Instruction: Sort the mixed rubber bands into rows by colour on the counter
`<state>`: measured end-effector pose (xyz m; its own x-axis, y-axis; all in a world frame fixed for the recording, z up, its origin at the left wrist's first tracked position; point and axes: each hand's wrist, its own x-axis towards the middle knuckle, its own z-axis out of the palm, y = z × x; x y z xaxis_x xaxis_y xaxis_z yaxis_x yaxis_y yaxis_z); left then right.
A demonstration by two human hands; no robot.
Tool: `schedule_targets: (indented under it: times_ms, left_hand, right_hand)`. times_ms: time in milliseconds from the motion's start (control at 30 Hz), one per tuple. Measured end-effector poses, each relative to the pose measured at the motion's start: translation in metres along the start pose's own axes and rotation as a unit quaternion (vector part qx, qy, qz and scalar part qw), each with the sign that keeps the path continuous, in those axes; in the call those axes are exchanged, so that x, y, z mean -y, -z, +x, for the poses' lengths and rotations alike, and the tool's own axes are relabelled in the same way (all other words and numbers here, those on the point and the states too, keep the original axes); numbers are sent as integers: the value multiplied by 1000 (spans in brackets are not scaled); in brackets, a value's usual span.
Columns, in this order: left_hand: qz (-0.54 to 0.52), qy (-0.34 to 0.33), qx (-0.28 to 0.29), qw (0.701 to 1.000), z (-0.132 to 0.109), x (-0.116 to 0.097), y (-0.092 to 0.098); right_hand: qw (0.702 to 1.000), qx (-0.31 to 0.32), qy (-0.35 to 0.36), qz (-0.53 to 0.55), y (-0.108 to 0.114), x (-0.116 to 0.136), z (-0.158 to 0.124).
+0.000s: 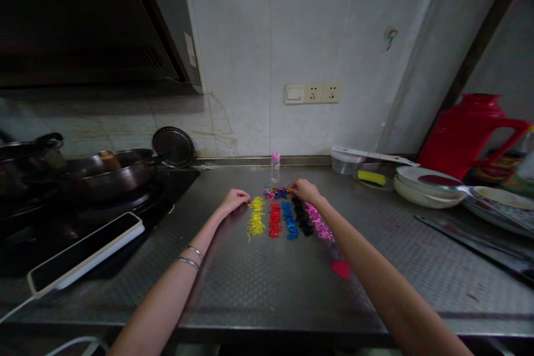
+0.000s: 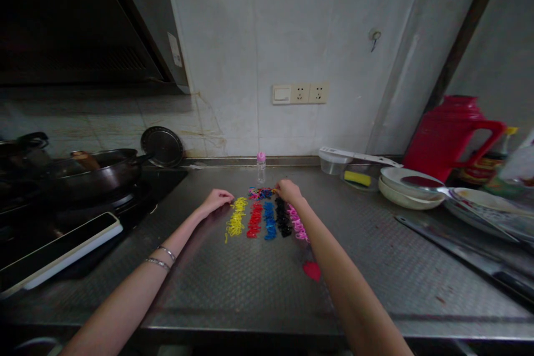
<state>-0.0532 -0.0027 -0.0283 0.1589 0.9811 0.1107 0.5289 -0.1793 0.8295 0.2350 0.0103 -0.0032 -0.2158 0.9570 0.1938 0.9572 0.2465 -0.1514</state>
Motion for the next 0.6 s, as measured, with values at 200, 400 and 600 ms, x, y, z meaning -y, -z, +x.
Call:
schedule_targets:
  times_ms: [200, 400, 600]
  left_hand:
    - [3, 2, -4, 1000, 0, -1, 0]
    - [4, 0, -2, 1000, -1, -2, 0]
    - [-5, -8, -4, 1000, 0, 1, -1]
  right_hand:
    - [1000, 2, -5, 1, 3, 2, -1]
    - [1000, -2, -11, 15, 6, -2, -4]
    - [997, -41, -15, 66, 9, -10, -10]
